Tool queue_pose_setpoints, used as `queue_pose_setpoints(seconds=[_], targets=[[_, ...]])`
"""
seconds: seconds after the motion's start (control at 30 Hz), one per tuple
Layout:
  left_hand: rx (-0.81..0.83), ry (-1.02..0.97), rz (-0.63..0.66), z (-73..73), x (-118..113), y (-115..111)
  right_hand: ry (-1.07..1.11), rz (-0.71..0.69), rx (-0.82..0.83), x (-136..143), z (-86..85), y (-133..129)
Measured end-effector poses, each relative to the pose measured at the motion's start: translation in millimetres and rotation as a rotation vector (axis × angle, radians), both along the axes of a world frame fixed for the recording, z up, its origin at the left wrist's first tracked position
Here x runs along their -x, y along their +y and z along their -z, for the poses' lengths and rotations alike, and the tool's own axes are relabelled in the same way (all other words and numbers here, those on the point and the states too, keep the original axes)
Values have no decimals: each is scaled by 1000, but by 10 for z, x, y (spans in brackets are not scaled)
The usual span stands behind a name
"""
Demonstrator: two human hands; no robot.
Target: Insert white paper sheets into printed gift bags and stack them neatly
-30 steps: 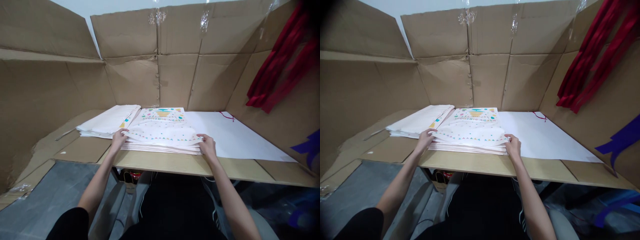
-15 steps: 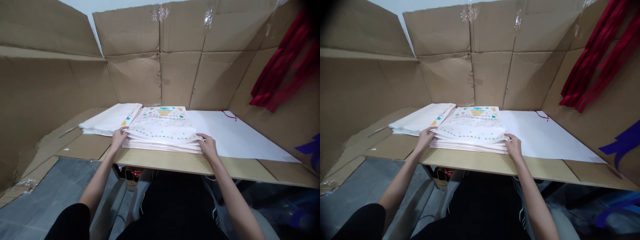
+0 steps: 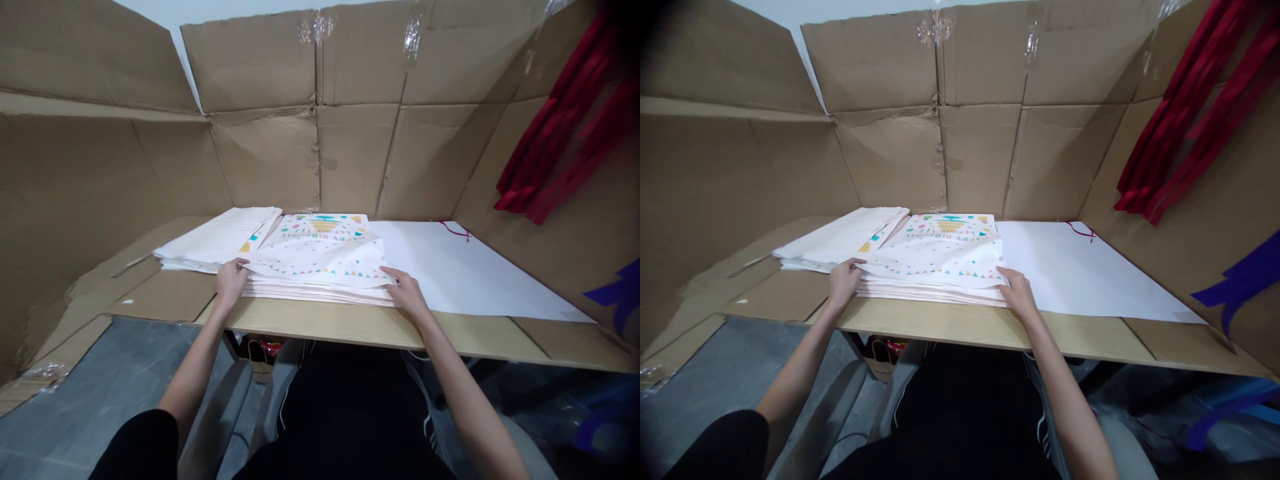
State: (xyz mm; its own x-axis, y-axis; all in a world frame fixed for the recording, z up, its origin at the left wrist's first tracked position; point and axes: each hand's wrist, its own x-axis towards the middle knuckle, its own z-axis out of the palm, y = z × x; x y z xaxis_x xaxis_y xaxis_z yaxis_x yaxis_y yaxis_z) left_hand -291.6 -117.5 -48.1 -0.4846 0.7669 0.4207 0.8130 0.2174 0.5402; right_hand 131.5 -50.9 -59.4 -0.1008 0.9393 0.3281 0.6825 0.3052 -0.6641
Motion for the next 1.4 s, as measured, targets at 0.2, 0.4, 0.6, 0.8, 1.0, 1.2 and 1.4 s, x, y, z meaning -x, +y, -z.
queue_pose_setpoints(seconds=[0.2,0.4,0.6,0.8,1.0,1.2,1.4], targets=[[16,20,98,-20,-36,-58,180,228,-16,-55,-33,-24],[-1,65,36,-12,-33,-43,87,111,16,-22,-9,-6],[19,80,53,2,18,-32,78,56,23,-19,33,13],[15,-103,77,35,84,-12,197,146,26,-35,24,15],[-38,-243,78,88,101,58,303,111,-9,32,52,22],[-35,-238,82,110,122,110,193,123,-59,118,-35,-73],[-19,-316,79,65,85,57,125,147,-70,99,-26,-65]])
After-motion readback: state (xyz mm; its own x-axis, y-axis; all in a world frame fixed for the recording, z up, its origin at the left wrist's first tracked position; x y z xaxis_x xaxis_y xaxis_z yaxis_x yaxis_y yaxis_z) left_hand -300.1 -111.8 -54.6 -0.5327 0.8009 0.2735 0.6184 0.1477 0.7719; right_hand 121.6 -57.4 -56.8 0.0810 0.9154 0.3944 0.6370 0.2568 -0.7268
